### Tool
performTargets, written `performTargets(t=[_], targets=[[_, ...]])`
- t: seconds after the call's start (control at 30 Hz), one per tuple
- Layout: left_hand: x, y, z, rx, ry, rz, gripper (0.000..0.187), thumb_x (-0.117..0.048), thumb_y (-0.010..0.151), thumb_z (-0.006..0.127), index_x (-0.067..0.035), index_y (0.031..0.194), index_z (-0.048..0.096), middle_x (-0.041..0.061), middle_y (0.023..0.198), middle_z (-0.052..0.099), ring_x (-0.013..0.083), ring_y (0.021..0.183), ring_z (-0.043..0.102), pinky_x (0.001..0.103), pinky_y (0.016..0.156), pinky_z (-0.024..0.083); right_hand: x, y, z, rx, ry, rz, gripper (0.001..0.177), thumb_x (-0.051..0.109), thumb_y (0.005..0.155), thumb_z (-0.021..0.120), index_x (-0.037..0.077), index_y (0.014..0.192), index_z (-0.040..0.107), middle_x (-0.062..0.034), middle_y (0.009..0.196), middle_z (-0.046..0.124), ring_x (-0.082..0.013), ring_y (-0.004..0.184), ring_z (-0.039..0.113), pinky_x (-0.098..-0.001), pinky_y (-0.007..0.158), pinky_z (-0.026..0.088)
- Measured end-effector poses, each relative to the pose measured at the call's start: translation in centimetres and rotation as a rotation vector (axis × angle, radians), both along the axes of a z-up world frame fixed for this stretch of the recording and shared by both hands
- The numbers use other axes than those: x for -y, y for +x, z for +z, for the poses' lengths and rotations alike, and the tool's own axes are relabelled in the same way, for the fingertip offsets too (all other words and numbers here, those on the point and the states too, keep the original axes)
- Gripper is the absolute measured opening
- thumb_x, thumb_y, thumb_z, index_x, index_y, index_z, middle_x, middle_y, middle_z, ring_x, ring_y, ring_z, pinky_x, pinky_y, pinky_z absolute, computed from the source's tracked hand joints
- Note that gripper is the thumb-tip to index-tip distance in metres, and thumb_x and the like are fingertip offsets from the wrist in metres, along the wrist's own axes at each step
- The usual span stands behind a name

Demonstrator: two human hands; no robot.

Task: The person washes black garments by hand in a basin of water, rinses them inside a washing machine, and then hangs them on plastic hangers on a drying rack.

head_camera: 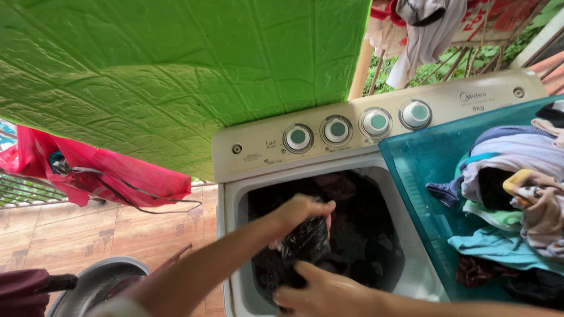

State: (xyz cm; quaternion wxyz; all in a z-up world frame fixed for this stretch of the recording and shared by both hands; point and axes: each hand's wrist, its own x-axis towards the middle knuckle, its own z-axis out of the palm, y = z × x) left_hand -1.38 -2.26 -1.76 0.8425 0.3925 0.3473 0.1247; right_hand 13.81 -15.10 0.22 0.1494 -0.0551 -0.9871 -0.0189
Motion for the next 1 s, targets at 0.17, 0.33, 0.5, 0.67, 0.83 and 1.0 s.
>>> performTargets(t=[0.17,0.33,0.5,0.67,0.83,1.0], targets=[[-0.8,3.3,1.7,-0.826,0.851,-0.198,0.037,-0.036,0.092,0.058,-0.008,0.078,0.078,0.015,0.084,0.077,0.0323,0.082,0.072,0.041,0.082,0.055,-1.5,-4.0,-0.7,0.365,-0.171,0.054,0.022,0.027,0.085,0.069,0.011,0.07,0.073,0.0009,0.089,0.068,-0.0237,0.1,0.063,-0.0456,0.081,0.049],[1.2,5.9,-1.4,-1.018,0.938,-0.317,0.038,-0.032,0.095,0.054,-0.004,0.087,0.077,0.018,0.092,0.076,0.0378,0.09,0.073,0.046,0.084,0.057,-2.5,-7.1,-9.5,0.545,-0.02,-0.038,0.014,0.025,0.078,0.073,0.012,0.076,0.074,0.0007,0.093,0.068,-0.0254,0.104,0.063,-0.0444,0.083,0.05],[1.4,8.1,-5.6,-1.134,1.043,-0.436,0.032,-0.026,0.094,0.055,-0.003,0.093,0.077,0.02,0.098,0.074,0.0376,0.091,0.071,0.048,0.081,0.059,-3.4,-8.4,-17.5,0.62,-0.145,-0.118,0.013,0.019,0.087,0.069,0.011,0.078,0.074,-0.0026,0.09,0.069,-0.0248,0.098,0.065,-0.0442,0.082,0.05],[1.9,10.1,-8.5,-1.241,1.035,-0.65,0.023,-0.009,0.085,0.057,-0.006,0.091,0.079,0.013,0.092,0.08,0.0271,0.087,0.078,0.038,0.079,0.058,-3.5,-7.5,-17.8,0.616,-0.134,-0.092,0.012,0.02,0.086,0.07,0.011,0.08,0.073,-0.0036,0.092,0.07,-0.0258,0.096,0.066,-0.0435,0.076,0.051],[2.8,11.7,-10.0,-1.26,1.141,-0.648,0.024,-0.014,0.087,0.057,-0.009,0.096,0.079,0.013,0.1,0.078,0.0296,0.093,0.074,0.041,0.081,0.055,-3.3,-7.1,-17.4,0.598,-0.123,-0.068,0.012,0.022,0.085,0.07,0.011,0.082,0.073,-0.0045,0.093,0.071,-0.0268,0.094,0.067,-0.0429,0.07,0.052],[2.5,11.3,-8.5,-1.296,1.11,-0.593,0.028,-0.018,0.089,0.058,-0.01,0.106,0.079,0.014,0.112,0.075,0.0326,0.104,0.072,0.046,0.085,0.056,-3.7,-6.1,-17.5,0.51,-0.153,-0.069,0.013,0.023,0.084,0.07,0.01,0.085,0.072,-0.0054,0.095,0.072,-0.0278,0.092,0.068,-0.0423,0.065,0.053]])
